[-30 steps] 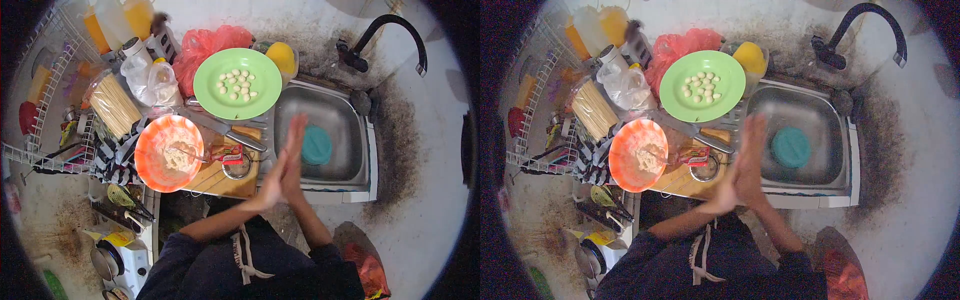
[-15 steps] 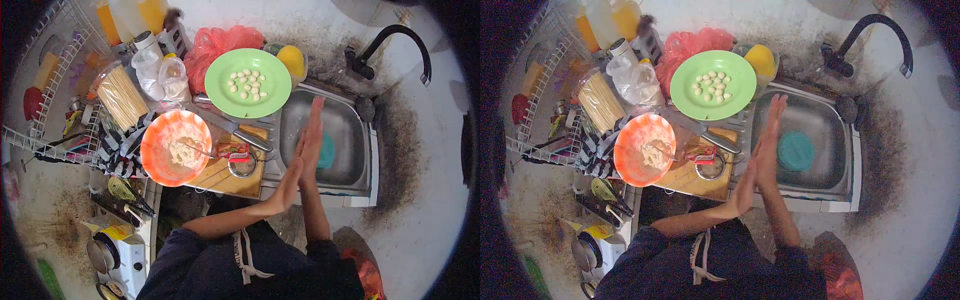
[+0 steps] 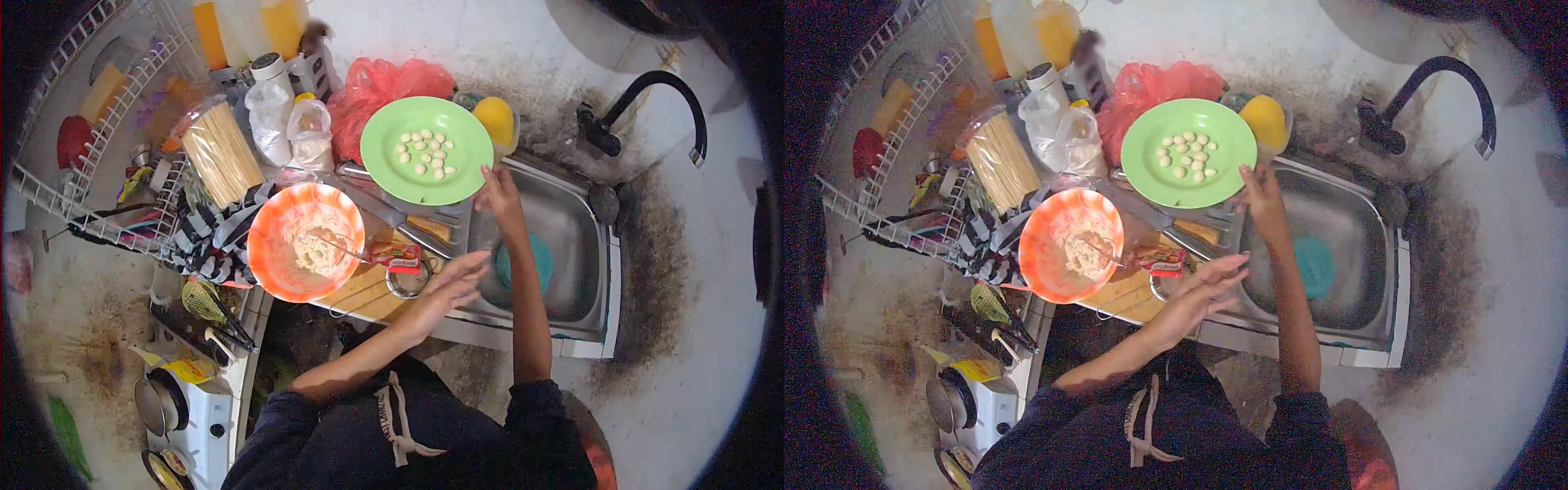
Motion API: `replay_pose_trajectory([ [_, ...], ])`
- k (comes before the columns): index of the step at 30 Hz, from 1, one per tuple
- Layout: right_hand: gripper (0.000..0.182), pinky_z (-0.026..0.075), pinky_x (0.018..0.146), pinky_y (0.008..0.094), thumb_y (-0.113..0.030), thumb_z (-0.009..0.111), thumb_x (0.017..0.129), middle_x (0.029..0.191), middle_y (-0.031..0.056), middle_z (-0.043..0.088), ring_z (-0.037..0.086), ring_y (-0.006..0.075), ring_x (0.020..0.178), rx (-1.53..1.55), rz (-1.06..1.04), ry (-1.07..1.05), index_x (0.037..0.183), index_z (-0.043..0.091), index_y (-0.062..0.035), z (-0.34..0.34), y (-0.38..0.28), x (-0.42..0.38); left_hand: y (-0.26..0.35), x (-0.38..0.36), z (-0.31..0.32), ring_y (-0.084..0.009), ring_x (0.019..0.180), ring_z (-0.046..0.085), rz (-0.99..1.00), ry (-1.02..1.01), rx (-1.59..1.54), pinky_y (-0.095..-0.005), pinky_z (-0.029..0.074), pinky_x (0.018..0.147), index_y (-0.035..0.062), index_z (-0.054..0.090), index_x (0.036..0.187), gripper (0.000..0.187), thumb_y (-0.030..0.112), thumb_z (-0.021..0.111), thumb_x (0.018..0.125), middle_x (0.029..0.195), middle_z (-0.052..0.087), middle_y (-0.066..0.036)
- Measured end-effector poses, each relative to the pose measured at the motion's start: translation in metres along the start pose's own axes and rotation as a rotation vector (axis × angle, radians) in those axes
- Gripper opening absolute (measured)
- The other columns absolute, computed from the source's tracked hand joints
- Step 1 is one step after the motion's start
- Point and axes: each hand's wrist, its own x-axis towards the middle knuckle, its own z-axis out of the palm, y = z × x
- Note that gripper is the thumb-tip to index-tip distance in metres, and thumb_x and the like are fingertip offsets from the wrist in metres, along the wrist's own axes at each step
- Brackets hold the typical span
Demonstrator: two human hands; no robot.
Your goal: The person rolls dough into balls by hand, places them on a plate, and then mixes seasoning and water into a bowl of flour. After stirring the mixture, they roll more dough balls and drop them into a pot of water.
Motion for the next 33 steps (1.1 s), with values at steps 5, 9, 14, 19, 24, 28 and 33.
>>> replay_pose_trajectory([
  [5,0.033,0.041,0.051,0.0216,-0.028,0.051,0.087,0.065,0.0038,0.057,0.052,0.0107,0.051,0.162,-0.042,-0.189,0.106,0.047,-0.0018,0.009,0.006,0.005,0.013,-0.013,-0.009,-0.0151,0.123,0.035,0.089,0.204,-0.050,-0.0339,0.027,0.100,0.0136,0.038,0.127,0.039,0.013,0.041,0.088,0.135,0.036,-0.001],
  [9,0.030,0.042,0.058,0.0239,-0.023,0.050,0.087,0.080,0.0064,0.058,0.055,0.0128,0.067,0.269,-0.110,-0.054,0.107,0.050,-0.0010,0.008,0.004,-0.008,0.020,-0.018,-0.013,-0.0171,0.123,0.036,0.238,0.147,0.010,-0.0330,0.028,0.099,0.0113,0.034,0.129,0.044,0.009,0.042,0.086,0.134,0.036,-0.005],
  [14,0.036,0.045,0.074,0.0266,-0.020,0.048,0.087,0.110,0.0114,0.051,0.052,0.0169,0.097,0.078,-0.224,0.100,0.116,0.047,0.0015,0.021,-0.039,-0.051,0.032,-0.037,-0.011,-0.0227,0.124,0.034,0.396,0.135,-0.002,-0.0326,0.031,0.098,0.0118,0.013,0.137,0.062,0.003,0.045,0.085,0.139,0.023,-0.009],
  [19,0.038,0.040,0.086,0.0291,-0.020,0.048,0.088,0.118,0.0107,0.048,0.048,0.0189,0.105,0.197,-0.112,-0.017,0.121,0.046,0.0002,0.053,-0.072,-0.097,0.075,-0.096,-0.004,-0.0246,0.124,0.034,0.547,0.421,-0.103,-0.0322,0.042,0.090,0.0141,0.002,0.138,0.066,0.007,0.045,0.089,0.140,0.015,-0.009],
  [24,0.040,0.031,0.095,0.0329,-0.026,0.047,0.090,0.120,0.0147,0.046,0.044,0.0250,0.109,-0.200,-0.101,-0.116,0.119,0.048,0.0000,0.119,-0.088,-0.153,0.076,-0.187,0.001,-0.0308,0.113,0.045,0.576,0.723,-0.189,-0.0443,0.050,0.081,0.0159,0.011,0.136,0.059,0.009,0.044,0.087,0.130,0.033,-0.013],
  [28,0.032,0.037,0.087,0.0313,-0.023,0.043,0.091,0.097,0.0142,0.057,0.050,0.0222,0.095,-0.403,-0.208,-0.432,0.108,0.053,0.0020,0.157,-0.094,-0.196,0.040,-0.294,0.010,-0.0288,0.114,0.045,0.731,0.889,-0.229,-0.0482,0.051,0.081,0.0142,0.008,0.136,0.056,0.005,0.036,0.089,0.133,0.027,-0.013],
  [33,0.017,0.048,0.075,0.0240,0.004,0.060,0.075,0.085,0.0130,0.065,0.063,0.0153,0.079,-0.100,-0.315,-0.961,0.091,0.062,0.0075,0.245,-0.102,-0.309,-0.067,-0.448,0.037,-0.0303,0.113,0.045,0.864,1.175,-0.266,-0.0475,0.052,0.079,0.0153,0.007,0.136,0.059,0.005,0.038,0.088,0.133,0.027,-0.014],
])
